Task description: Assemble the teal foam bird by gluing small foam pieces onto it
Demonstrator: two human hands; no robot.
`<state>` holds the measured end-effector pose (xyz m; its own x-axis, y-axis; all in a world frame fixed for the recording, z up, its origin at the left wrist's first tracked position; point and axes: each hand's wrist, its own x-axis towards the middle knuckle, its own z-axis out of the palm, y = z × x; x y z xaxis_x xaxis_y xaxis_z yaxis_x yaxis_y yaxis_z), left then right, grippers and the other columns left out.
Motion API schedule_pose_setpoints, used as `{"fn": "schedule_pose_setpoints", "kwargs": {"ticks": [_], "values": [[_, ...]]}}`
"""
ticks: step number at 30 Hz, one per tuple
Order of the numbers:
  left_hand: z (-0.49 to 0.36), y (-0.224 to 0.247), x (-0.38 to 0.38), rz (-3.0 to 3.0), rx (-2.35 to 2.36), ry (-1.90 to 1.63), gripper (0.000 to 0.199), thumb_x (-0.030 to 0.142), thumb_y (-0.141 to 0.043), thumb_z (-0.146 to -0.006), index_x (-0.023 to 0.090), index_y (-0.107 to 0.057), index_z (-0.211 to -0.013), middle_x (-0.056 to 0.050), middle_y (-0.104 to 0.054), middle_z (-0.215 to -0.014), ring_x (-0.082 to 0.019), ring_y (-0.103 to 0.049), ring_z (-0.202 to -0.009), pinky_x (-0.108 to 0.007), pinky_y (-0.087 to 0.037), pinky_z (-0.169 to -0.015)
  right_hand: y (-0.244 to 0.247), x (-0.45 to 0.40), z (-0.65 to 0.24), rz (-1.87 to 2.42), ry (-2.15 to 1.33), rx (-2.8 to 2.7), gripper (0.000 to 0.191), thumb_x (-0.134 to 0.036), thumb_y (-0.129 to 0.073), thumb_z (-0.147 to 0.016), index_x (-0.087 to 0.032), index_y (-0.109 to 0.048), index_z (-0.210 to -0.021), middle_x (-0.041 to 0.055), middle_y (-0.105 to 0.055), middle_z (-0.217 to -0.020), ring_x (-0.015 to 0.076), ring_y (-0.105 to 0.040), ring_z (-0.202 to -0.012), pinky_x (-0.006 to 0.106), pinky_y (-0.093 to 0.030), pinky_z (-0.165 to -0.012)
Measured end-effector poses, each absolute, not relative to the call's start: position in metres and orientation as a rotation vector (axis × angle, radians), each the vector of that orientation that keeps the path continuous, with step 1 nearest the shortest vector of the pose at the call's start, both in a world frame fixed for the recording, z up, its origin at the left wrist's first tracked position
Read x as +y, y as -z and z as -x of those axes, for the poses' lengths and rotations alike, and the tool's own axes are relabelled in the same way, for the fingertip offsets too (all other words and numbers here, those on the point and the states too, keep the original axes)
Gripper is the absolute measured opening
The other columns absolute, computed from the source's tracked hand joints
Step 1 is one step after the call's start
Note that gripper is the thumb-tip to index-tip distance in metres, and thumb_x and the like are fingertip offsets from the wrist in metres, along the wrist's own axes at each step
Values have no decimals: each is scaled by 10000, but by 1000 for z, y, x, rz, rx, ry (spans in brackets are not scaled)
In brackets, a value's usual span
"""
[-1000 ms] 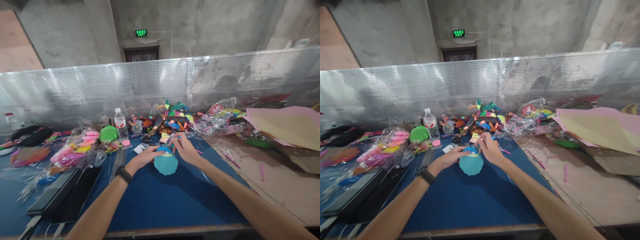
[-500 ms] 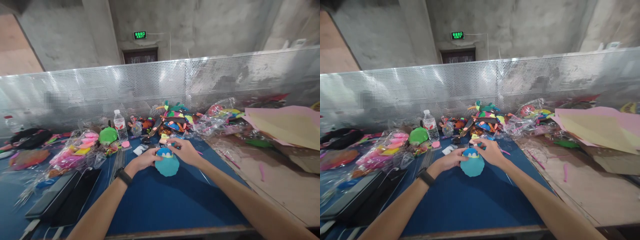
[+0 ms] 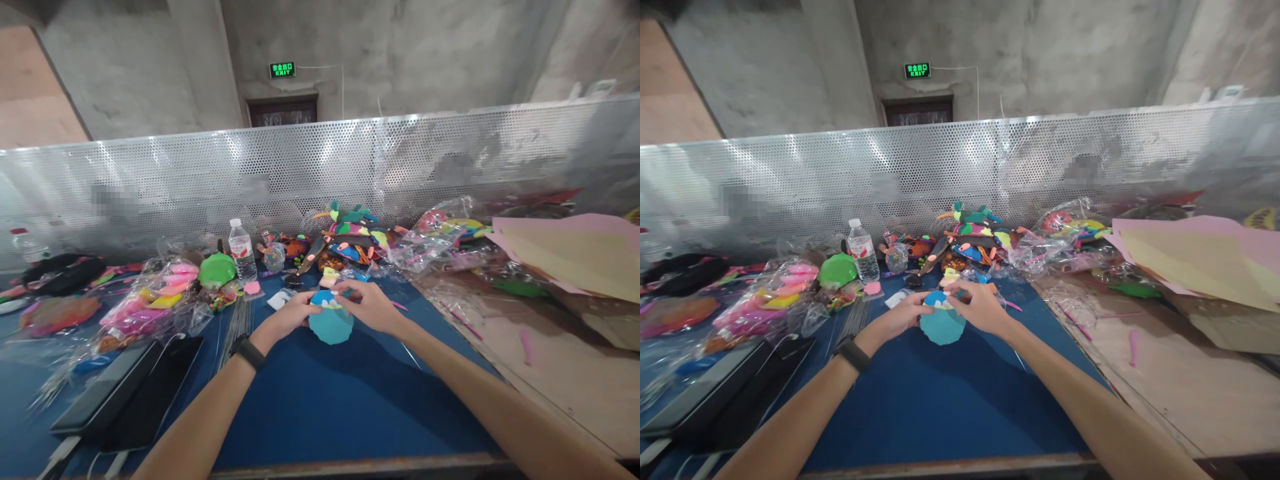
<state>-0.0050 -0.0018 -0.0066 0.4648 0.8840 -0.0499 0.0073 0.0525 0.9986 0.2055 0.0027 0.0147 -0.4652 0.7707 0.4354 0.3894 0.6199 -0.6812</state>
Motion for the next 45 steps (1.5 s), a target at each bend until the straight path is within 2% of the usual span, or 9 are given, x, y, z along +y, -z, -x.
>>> {"fn": "schedule_pose_setpoints", "kwargs": {"ticks": [4,8,18,22,27,34,39,45], "values": [[3,4,-3,-1355,840,-823,455,236,-686,-723,168,-638,-1170,-85,-679,-912,-170,-631,-732,-330,-518,-704,-13,1,-202,895,-636,-2167,223,-364,-533,-913,-215,-689,-969,20,-691,-758,125,-608,-554,246,-460,-543],[4,6,-2,-1366,822,-813,419,222,-668,-734,172,-647,-1150,-75,-673,-890,-163,-625,-726,-323,-520,-690,-12,0,-197,855,-523,-2214,200,-341,-538,-920,-242,-710,-946,27,-706,-919,139,-624,-692,256,-465,-625],[3,7,-3,-1342,796,-805,359,219,-658,-722,160,-675,-1076,-68,-668,-866,-144,-614,-701,-298,-518,-665,-11,0,-196,848,-464,-2245,221,-342,-526,-931,-255,-729,-941,34,-687,-909,165,-617,-798,287,-472,-701],[2,5,-2,-1280,799,-801,402,140,-613,-665,146,-679,-1061,-60,-672,-792,-129,-598,-617,-280,-507,-615,-12,-4,-197,778,-430,-2298,221,-324,-530,-927,-265,-740,-963,44,-675,-901,165,-606,-775,296,-468,-692],[1,5,0,-1225,796,-811,383,162,-637,-653,139,-691,-1032,-57,-673,-743,-130,-599,-590,-260,-488,-578,-11,-5,-198,718,-320,-2366,237,-324,-530,-922,-265,-758,-952,50,-659,-819,161,-584,-727,283,-418,-626],[0,2,-2,-1238,794,-815,396,184,-650,-674,127,-690,-1063,-64,-677,-759,-123,-590,-563,-249,-467,-548,-13,-6,-200,746,-317,-2388,247,-328,-535,-918,-255,-769,-886,28,-628,-734,132,-540,-637,262,-370,-572],[-1,2,-1,-1238,811,-819,454,157,-620,-659,129,-673,-1109,-74,-684,-789,-138,-603,-578,-248,-460,-533,-15,-7,-200,756,-404,-2355,234,-343,-558,-899,-241,-768,-894,34,-646,-754,131,-553,-638,256,-395,-579],[1,5,3,-1171,837,-857,512,129,-605,-637,173,-645,-1146,-56,-689,-839,-127,-606,-605,-238,-460,-567,-15,-6,-201,786,-349,-2334,188,-324,-572,-879,-218,-727,-887,36,-662,-781,142,-575,-668,266,-415,-609]]}}
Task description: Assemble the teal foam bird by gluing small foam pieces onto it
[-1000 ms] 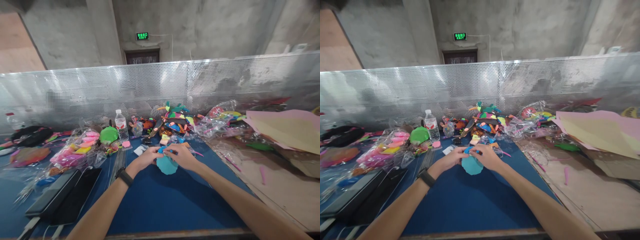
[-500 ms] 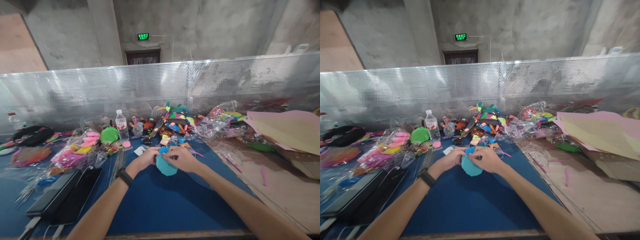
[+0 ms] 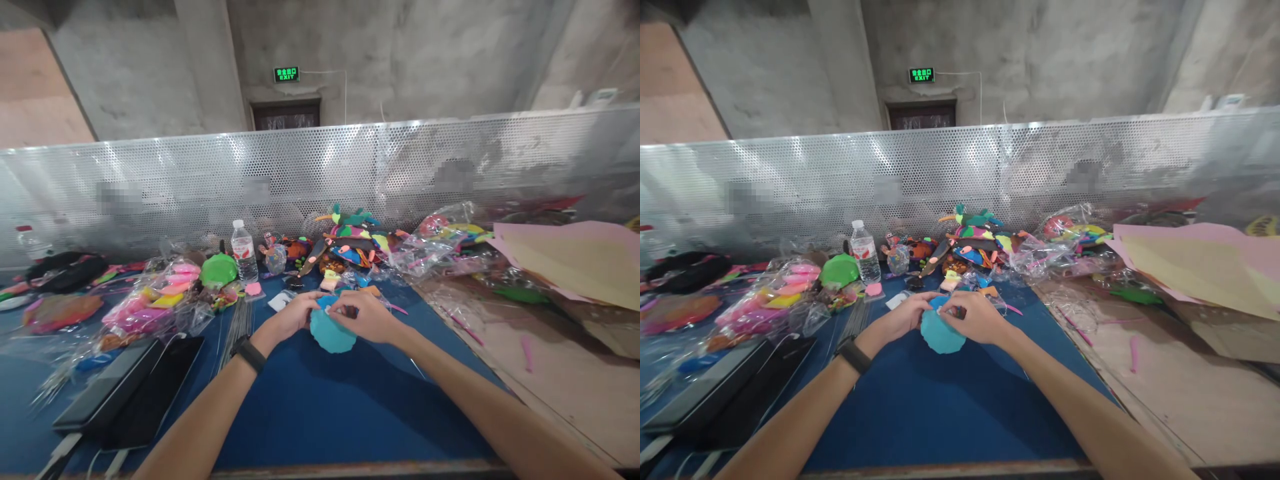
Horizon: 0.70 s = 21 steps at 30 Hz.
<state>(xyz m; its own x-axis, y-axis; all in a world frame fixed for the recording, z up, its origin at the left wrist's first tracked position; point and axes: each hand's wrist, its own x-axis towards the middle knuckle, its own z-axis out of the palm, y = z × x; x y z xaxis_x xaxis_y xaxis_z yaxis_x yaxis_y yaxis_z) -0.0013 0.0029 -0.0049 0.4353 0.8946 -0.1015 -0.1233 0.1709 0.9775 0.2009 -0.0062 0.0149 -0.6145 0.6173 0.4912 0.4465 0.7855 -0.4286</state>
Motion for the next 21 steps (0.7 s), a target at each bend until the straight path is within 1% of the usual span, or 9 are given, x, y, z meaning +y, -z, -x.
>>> {"fn": "schedule_pose_setpoints", "kwargs": {"ticks": [4,8,13,17,21], "values": [[2,2,-2,-1204,832,-870,428,249,-672,-708,168,-652,-1127,-65,-681,-856,-142,-612,-655,-253,-465,-600,-17,-7,-200,852,-335,-2319,183,-322,-548,-896,-200,-681,-863,21,-643,-729,132,-557,-628,261,-395,-585],[2,1,-7,-1306,839,-832,454,328,-733,-724,160,-652,-1138,-75,-678,-892,-137,-607,-669,-253,-448,-625,-18,-8,-199,898,-346,-2305,198,-347,-537,-906,-200,-659,-854,10,-614,-680,129,-533,-600,252,-357,-545],[4,6,-4,-1340,791,-806,455,341,-733,-735,161,-650,-1145,-79,-672,-918,-138,-601,-691,-242,-433,-629,-16,-5,-198,952,-333,-2290,203,-352,-535,-908,-205,-653,-835,-3,-583,-643,122,-507,-579,249,-326,-531],[5,10,-1,-1359,771,-768,453,334,-707,-759,162,-638,-1172,-67,-662,-873,-125,-579,-659,-230,-410,-601,-13,-3,-197,974,-337,-2267,187,-349,-552,-897,-209,-655,-829,-10,-579,-637,119,-504,-574,245,-310,-519],[4,8,-3,-1401,749,-754,448,291,-706,-752,163,-639,-1176,-47,-657,-841,-102,-547,-620,-210,-378,-573,-11,-3,-196,996,-344,-2247,182,-362,-566,-885,-215,-660,-833,-17,-572,-630,116,-500,-565,243,-298,-508]]}}
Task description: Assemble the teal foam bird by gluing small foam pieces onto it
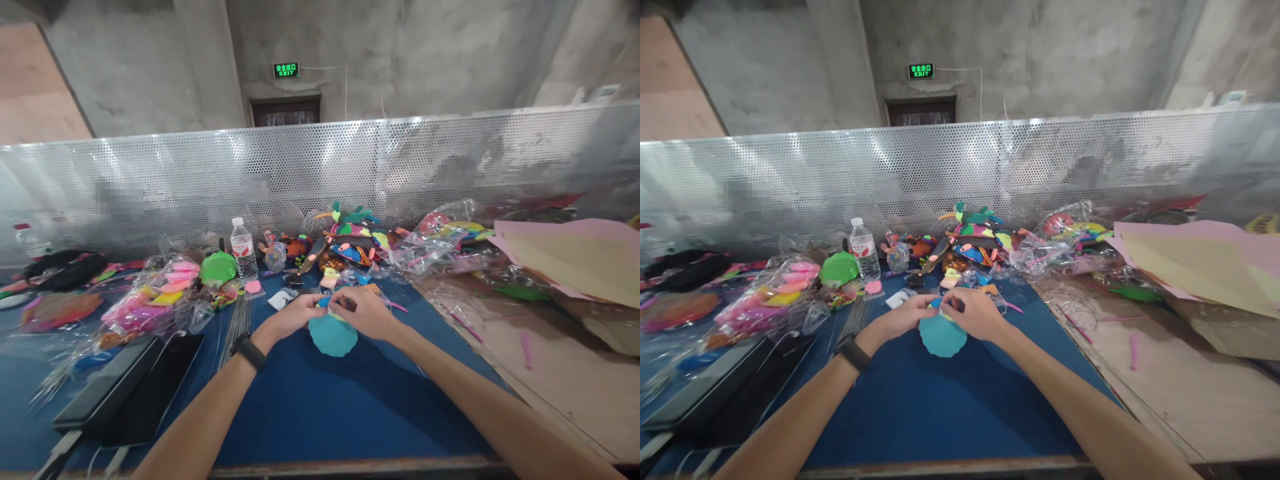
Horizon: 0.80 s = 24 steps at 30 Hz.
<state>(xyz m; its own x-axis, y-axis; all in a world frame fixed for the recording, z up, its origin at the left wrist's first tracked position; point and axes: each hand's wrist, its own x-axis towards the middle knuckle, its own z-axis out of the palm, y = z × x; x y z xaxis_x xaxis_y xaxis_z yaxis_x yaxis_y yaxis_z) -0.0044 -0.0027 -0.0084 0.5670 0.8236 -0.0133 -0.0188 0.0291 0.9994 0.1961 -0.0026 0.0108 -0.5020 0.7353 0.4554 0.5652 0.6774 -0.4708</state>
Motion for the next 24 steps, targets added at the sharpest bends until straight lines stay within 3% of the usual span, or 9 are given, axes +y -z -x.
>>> {"fn": "schedule_pose_setpoints", "kwargs": {"ticks": [11,18,24], "values": [[1,6,-5,-1508,742,-836,394,284,-682,-778,144,-659,-1146,-83,-682,-975,-160,-602,-809,-247,-432,-733,-9,-1,-196,945,-393,-2238,195,-364,-540,-902,-202,-636,-848,-11,-576,-627,121,-506,-566,247,-326,-530],[2,9,1,-1487,860,-901,385,258,-695,-749,152,-668,-1118,-75,-690,-982,-167,-611,-795,-267,-437,-736,-10,-3,-198,884,-554,-2186,202,-363,-428,-951,-203,-503,-853,-16,-540,-677,113,-469,-542,244,-332,-508],[4,14,5,-1411,874,-927,335,242,-679,-754,154,-680,-1077,-66,-701,-947,-147,-617,-748,-252,-439,-712,-11,0,-200,871,-592,-2165,385,-365,-267,-1005,-204,-405,-683,-20,-488,-608,118,-464,-561,254,-360,-565]]}}
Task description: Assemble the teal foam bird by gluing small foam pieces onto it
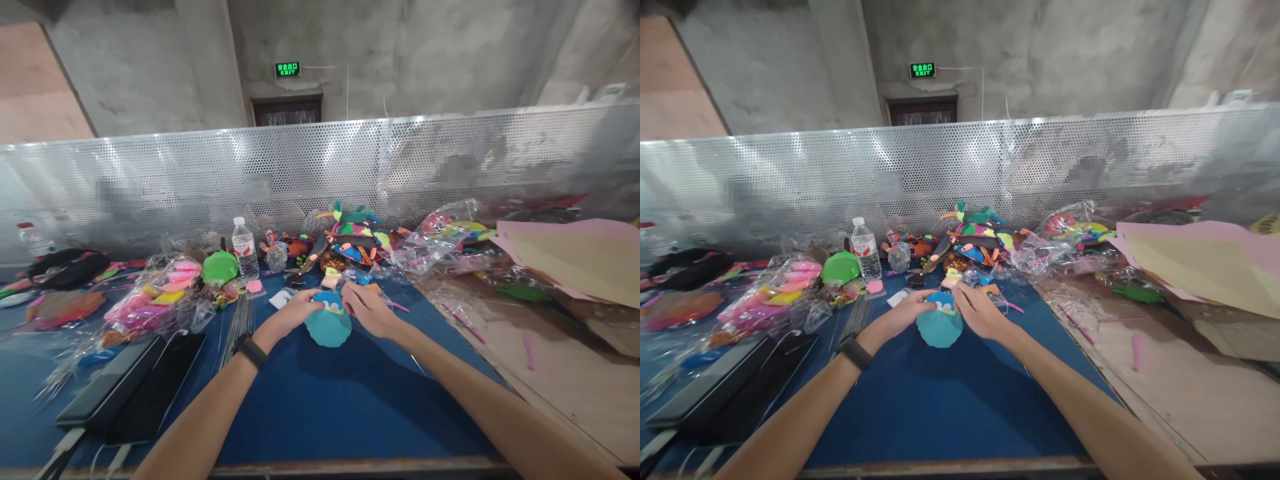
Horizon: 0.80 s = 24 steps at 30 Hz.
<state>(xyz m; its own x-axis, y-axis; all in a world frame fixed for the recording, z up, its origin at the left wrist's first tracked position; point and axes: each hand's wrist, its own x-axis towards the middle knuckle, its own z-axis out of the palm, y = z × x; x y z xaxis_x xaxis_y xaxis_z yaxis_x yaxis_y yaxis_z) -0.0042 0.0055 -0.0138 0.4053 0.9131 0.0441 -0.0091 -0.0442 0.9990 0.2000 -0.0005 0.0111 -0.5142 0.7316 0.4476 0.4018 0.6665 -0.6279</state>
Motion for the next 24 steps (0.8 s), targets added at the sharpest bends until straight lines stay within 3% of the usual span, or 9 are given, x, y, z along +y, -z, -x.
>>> {"fn": "schedule_pose_setpoints", "kwargs": {"ticks": [8,11,14,18,24], "values": [[2,11,3,-1445,962,-964,376,423,-652,-809,163,-677,-1079,-78,-694,-1001,-156,-615,-795,-249,-441,-697,-13,2,-199,928,-393,-2194,401,-425,-426,-950,-183,-559,-659,-20,-529,-542,109,-446,-490,238,-310,-504],[4,12,4,-1439,944,-951,404,361,-694,-775,162,-656,-1125,-94,-688,-1050,-166,-628,-809,-265,-458,-717,-15,1,-201,925,-424,-2158,303,-401,-474,-928,-193,-666,-819,14,-672,-733,129,-549,-588,239,-390,-574],[5,13,6,-1398,906,-917,424,281,-708,-748,160,-646,-1150,-101,-686,-1065,-168,-638,-809,-278,-468,-737,-16,3,-202,957,-488,-2123,301,-375,-435,-948,-207,-685,-950,28,-707,-846,137,-592,-615,249,-430,-618],[5,14,8,-1313,865,-874,421,219,-665,-744,174,-648,-1163,-90,-693,-1024,-161,-641,-777,-275,-479,-706,-14,6,-203,1008,-534,-2106,339,-325,-355,-973,-192,-629,-1124,34,-692,-869,107,-536,-488,249,-421,-572],[6,16,6,-1328,830,-853,474,189,-676,-718,182,-634,-1190,-79,-696,-962,-165,-646,-778,-274,-481,-709,-7,14,-205,1130,-358,-2116,355,-246,-306,-973,-158,-606,-1142,26,-628,-701,147,-536,-559,267,-388,-598]]}}
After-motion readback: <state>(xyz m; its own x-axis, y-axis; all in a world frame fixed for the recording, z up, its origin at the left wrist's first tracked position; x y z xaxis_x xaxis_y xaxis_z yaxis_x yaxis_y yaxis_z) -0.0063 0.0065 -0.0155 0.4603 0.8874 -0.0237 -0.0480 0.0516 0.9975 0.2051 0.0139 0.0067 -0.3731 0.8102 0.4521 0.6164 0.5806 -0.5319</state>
